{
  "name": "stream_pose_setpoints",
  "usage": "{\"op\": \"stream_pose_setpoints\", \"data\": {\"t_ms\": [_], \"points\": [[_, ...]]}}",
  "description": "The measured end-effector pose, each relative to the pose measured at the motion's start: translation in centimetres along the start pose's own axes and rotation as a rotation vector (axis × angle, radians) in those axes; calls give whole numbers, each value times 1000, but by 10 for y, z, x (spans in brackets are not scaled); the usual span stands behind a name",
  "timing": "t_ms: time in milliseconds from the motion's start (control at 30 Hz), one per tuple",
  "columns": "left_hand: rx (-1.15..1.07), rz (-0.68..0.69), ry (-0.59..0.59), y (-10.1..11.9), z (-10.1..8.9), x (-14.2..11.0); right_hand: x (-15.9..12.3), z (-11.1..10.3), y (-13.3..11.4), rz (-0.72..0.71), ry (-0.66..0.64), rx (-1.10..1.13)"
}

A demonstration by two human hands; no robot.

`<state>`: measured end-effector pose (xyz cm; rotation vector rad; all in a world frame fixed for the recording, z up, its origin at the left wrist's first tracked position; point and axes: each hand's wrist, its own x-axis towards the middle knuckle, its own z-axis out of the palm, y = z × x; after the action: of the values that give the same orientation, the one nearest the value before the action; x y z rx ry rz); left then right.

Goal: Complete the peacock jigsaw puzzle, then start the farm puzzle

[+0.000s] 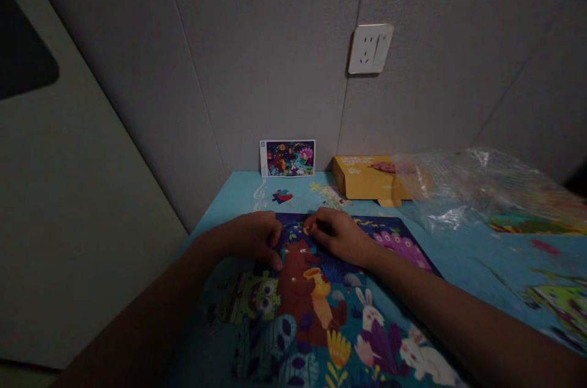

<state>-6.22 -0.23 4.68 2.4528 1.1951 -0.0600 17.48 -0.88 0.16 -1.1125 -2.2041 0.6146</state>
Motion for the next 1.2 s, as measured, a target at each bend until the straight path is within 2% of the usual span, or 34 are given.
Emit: {"op": "stream_pose_setpoints", "data": {"t_ms": [467, 567, 733, 867, 933, 1067, 1200], "points": [[-177, -155, -82, 5, -1, 0, 0, -1, -3, 14, -11, 10], [-139, -191, -57, -2, 0, 3, 0, -1, -2, 15, -10, 21], [-46, -240, 59, -18, 1, 8, 0, 1, 0, 18, -9, 23], [-41, -217, 88, -29, 3, 12, 1, 0, 2, 15, -8, 24], [-13, -181, 165, -36, 8, 16, 1, -1, 4, 4, 13, -2], [-57, -205, 492, -54, 18, 30, 2, 2, 4, 5, 93, -108], [-94, -283, 673, -68, 20, 42, 16, 8, 0, 150, 35, -353]]}}
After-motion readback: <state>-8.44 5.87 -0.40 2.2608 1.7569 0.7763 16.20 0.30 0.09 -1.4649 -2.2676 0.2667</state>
